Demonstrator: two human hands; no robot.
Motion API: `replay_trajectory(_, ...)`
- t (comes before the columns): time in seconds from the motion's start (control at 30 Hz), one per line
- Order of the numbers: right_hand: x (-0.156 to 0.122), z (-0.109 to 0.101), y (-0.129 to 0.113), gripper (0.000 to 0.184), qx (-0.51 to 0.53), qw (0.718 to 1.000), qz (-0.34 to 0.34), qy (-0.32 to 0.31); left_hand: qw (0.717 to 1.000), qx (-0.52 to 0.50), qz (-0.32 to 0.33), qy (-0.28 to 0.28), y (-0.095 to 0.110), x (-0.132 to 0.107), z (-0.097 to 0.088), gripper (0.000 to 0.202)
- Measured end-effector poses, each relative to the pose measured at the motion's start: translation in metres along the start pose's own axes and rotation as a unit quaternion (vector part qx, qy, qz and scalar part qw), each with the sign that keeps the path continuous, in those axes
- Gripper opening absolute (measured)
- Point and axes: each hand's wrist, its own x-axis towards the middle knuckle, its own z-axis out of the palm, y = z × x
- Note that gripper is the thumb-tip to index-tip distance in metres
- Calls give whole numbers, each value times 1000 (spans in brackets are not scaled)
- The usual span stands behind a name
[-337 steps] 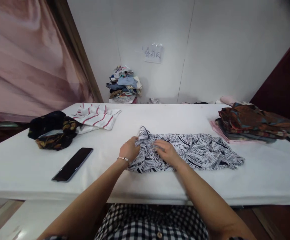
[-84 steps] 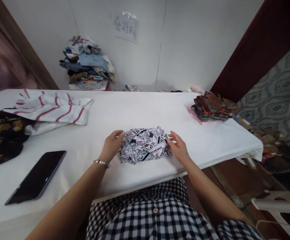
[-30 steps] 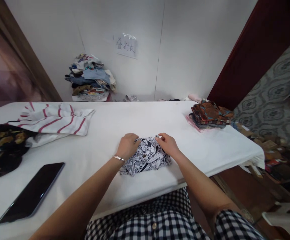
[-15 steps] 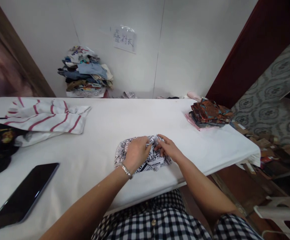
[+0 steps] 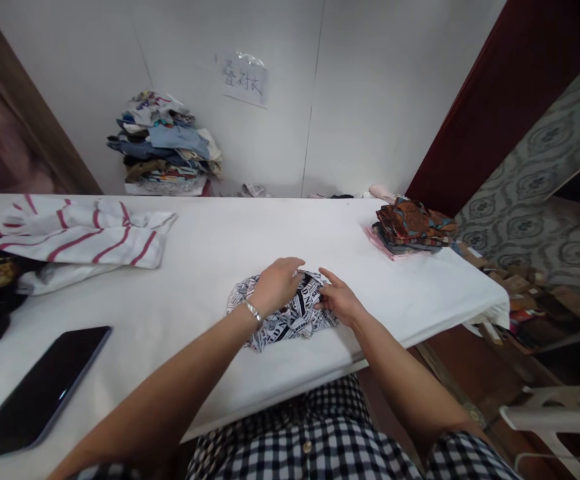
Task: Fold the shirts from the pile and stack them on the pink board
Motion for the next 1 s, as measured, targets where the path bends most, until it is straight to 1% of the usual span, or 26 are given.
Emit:
replay_trajectory(0.07,2,1,1,73,-11,1000,-5,2,999,-21,12,-41,-12,18,3,40)
replay_trajectory(0.1,4,1,2,71,-18,1000,-10,7,997,-34,16,-64,-16,26,7,40)
replay_trajectory(0.2,10,-1,5,66,-36,999,-19,19,993,-63,13,-103,-24,45,19,26)
replay_trajectory(0.27,12,-2,6,60,-39,999,-19,24,989,-86,7,-119,-25,55,19,19)
replay_trajectory(0.33,12,-2,5,50,-33,999,-19,30,984,-113,-4,-136,-26,62,13,17)
replay_trajectory(0.43,10,0,2,34,-16,999,-33,32,973,-146,-21,-175,-27,68,-3,18)
replay_trajectory(0.53,8,2,0,33,14,999,-48,13,946,-234,-61,-216,-28,69,-13,27)
replay_trajectory(0.57,8,3,0,33,30,998,-50,2,931,-280,-84,-219,-29,69,-13,29)
replay_trajectory(0.63,9,2,-1,36,58,997,-48,-23,898,-364,-136,-205,-31,70,-9,29)
replay_trajectory(0.7,11,0,-2,39,75,996,-39,-39,879,-403,-175,-183,-34,73,-4,28)
replay_trajectory(0.83,10,-5,-3,36,101,995,-7,-16,860,-431,-209,-176,-42,79,2,28)
replay_trajectory(0.93,7,-7,-3,42,106,994,10,-8,852,-440,-220,-177,-50,80,3,30)
replay_trajectory(1.0,6,-9,-1,49,92,996,19,-11,856,-433,-222,-176,-56,79,3,30)
